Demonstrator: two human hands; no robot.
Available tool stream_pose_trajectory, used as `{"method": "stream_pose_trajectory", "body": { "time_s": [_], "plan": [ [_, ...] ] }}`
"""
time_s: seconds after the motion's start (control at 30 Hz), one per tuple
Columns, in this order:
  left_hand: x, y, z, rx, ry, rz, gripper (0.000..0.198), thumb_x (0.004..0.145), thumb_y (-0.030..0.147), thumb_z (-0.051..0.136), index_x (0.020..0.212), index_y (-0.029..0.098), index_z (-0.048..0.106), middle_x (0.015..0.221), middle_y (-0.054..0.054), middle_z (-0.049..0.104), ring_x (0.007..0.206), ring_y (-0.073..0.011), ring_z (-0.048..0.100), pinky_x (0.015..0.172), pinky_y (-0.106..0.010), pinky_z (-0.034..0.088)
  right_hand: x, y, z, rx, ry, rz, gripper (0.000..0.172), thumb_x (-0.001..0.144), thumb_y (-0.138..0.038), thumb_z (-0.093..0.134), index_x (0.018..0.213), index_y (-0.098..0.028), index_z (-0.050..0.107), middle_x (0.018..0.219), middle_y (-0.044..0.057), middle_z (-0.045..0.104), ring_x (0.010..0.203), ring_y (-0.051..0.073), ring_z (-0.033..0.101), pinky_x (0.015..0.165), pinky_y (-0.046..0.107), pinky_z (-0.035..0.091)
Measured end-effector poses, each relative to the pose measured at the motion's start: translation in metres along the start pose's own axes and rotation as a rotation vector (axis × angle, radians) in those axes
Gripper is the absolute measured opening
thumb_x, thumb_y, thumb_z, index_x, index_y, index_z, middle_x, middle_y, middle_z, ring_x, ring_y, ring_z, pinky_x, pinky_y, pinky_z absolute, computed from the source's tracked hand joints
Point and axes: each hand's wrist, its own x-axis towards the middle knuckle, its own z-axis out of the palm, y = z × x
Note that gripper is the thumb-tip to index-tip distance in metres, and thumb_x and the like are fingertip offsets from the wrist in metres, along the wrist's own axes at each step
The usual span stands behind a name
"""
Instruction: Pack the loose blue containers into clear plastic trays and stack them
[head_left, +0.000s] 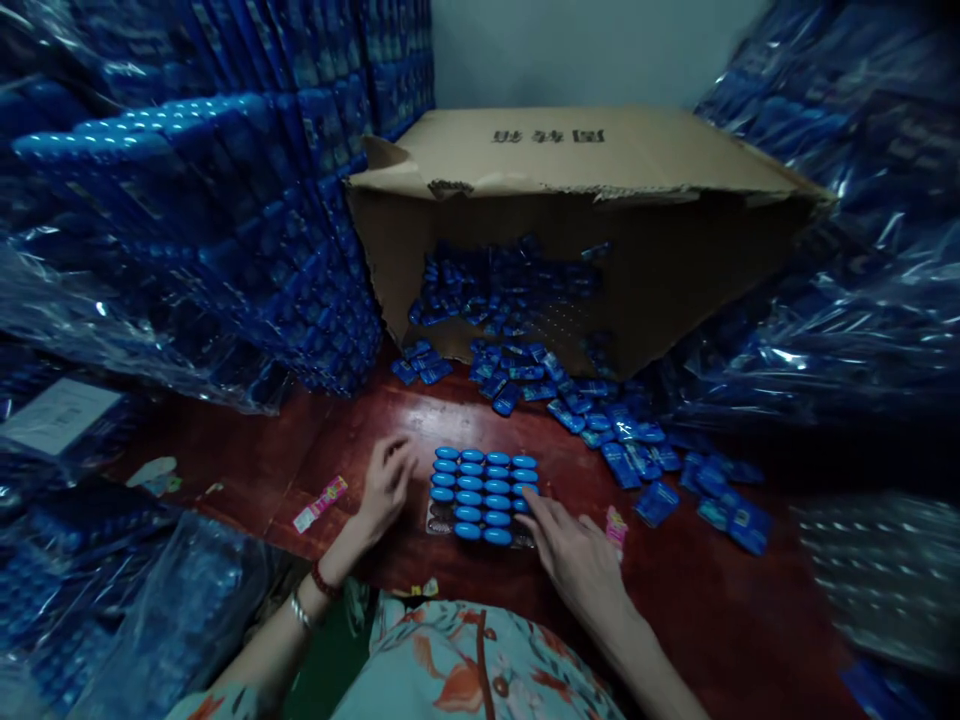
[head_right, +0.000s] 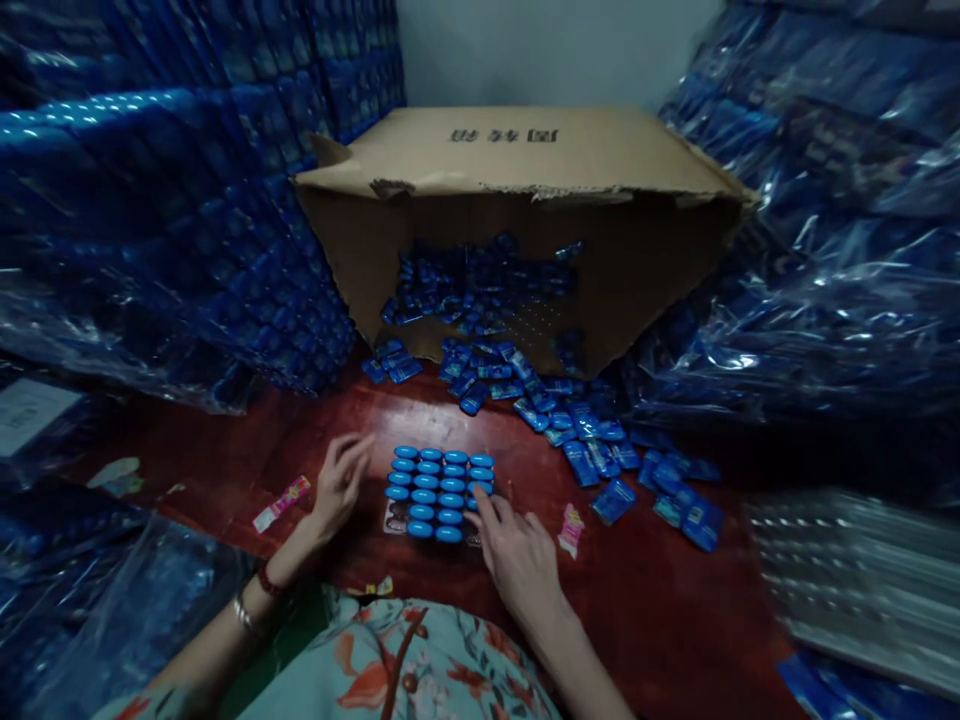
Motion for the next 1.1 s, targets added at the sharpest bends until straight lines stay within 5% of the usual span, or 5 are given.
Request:
{"method": "stream_pose_trajectory", "body": {
  "time_s": [0.17, 0.37, 0.7, 0.9, 1.1],
  "plan": [
    [0.100, -0.044, 0.027, 0.078, -0.001, -0.427, 0.051, 0.088, 0.033, 0.049, 0.133, 0.010, 0.039, 0.123, -0.020, 0.047, 0.121, -0.0300, 0.044, 0.102, -0.045, 0.035, 0.056, 0.030, 0.001, 0.171, 0.148, 0.080, 0.027, 0.094, -0.024, 0.040, 0.109, -0.021, 0.062, 0.100, 0.005, 0.068, 0.087, 0.016, 0.062, 0.078, 0.027, 0.043],
    [0.153, -0.066, 0.053, 0.060, -0.213, -0.692, 0.055, 0.072, 0.025, 0.069, 0.117, 0.003, 0.048, 0.123, -0.024, 0.044, 0.111, -0.0328, 0.052, 0.093, -0.041, 0.041, 0.159, 0.050, 0.028, 0.051, -0.200, -0.069, 0.042, 0.087, -0.031, 0.054, 0.127, -0.021, 0.050, 0.125, 0.010, 0.054, 0.111, 0.024, 0.050, 0.083, 0.032, 0.045],
    [0.036, -0.043, 0.004, -0.189, -0.067, -0.601, 0.037, 0.071, 0.030, 0.064, 0.105, 0.019, 0.055, 0.101, -0.005, 0.060, 0.093, -0.0189, 0.058, 0.090, -0.035, 0.044, 0.124, 0.063, 0.048, 0.094, -0.179, 0.072, 0.041, 0.095, -0.028, 0.027, 0.128, -0.010, 0.045, 0.111, 0.018, 0.059, 0.100, 0.026, 0.057, 0.078, 0.034, 0.046],
    [-0.045, 0.016, -0.026, -0.366, 0.159, -0.780, 0.032, 0.071, 0.040, 0.067, 0.093, 0.017, 0.062, 0.090, -0.004, 0.065, 0.085, -0.0173, 0.060, 0.081, -0.030, 0.048, 0.025, 0.097, 0.037, 0.788, 0.028, 0.461, 0.040, 0.091, -0.043, 0.038, 0.117, -0.018, 0.054, 0.065, 0.001, 0.062, 0.055, 0.016, 0.059, 0.057, 0.028, 0.048],
    [-0.061, 0.063, -0.009, -0.376, 0.135, -0.623, 0.017, 0.077, 0.030, 0.065, 0.090, 0.018, 0.062, 0.086, -0.002, 0.063, 0.081, -0.0153, 0.061, 0.077, -0.029, 0.051, -0.044, 0.052, 0.028, 1.234, -0.036, 0.556, 0.032, 0.084, -0.043, 0.052, 0.106, -0.020, 0.052, 0.063, -0.001, 0.062, 0.050, 0.014, 0.060, 0.051, 0.027, 0.051]
  ]
}}
